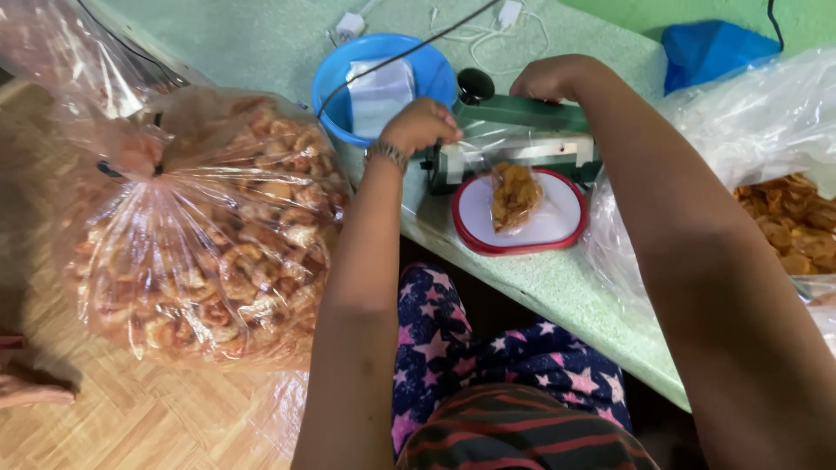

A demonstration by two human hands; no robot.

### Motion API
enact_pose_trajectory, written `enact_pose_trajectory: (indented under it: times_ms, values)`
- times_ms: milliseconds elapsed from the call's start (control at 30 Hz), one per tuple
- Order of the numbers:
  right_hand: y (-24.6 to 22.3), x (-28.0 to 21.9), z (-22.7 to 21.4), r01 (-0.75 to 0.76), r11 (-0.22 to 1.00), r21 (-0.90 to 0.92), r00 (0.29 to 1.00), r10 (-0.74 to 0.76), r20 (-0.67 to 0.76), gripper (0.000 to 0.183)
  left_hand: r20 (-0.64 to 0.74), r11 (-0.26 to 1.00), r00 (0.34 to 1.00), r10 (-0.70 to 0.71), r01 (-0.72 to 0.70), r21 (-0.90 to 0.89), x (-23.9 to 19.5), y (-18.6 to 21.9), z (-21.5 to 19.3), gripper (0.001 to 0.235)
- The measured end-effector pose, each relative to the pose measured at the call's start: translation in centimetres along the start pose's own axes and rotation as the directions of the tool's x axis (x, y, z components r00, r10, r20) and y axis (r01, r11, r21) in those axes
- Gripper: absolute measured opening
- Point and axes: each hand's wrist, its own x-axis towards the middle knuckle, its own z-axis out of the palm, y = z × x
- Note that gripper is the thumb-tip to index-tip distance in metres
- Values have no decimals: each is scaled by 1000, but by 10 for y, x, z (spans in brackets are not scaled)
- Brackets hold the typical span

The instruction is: Scooping snacks into small plastic bags and sealing them with a heat sealer

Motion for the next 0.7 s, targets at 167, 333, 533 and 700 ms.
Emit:
enact_pose_trajectory:
  times_ms: [167,333,533,700]
  values:
    - [43,18,20,34,999,-28,972,-39,-230,36,196,985,970,-144,122,119,27,17,4,33]
    - [21,5,28,2,994,-110,983,-22,-183,33,246,958,928,-280,288,7,81,-25,-5,19]
    - [52,51,46,70,982,-174,960,-114,-255,34,288,953,918,-273,215,215,92,-20,-7,19]
    - [84,81,58,293,919,-262,839,-379,-391,25,298,945,933,-200,103,311,101,-21,-8,21]
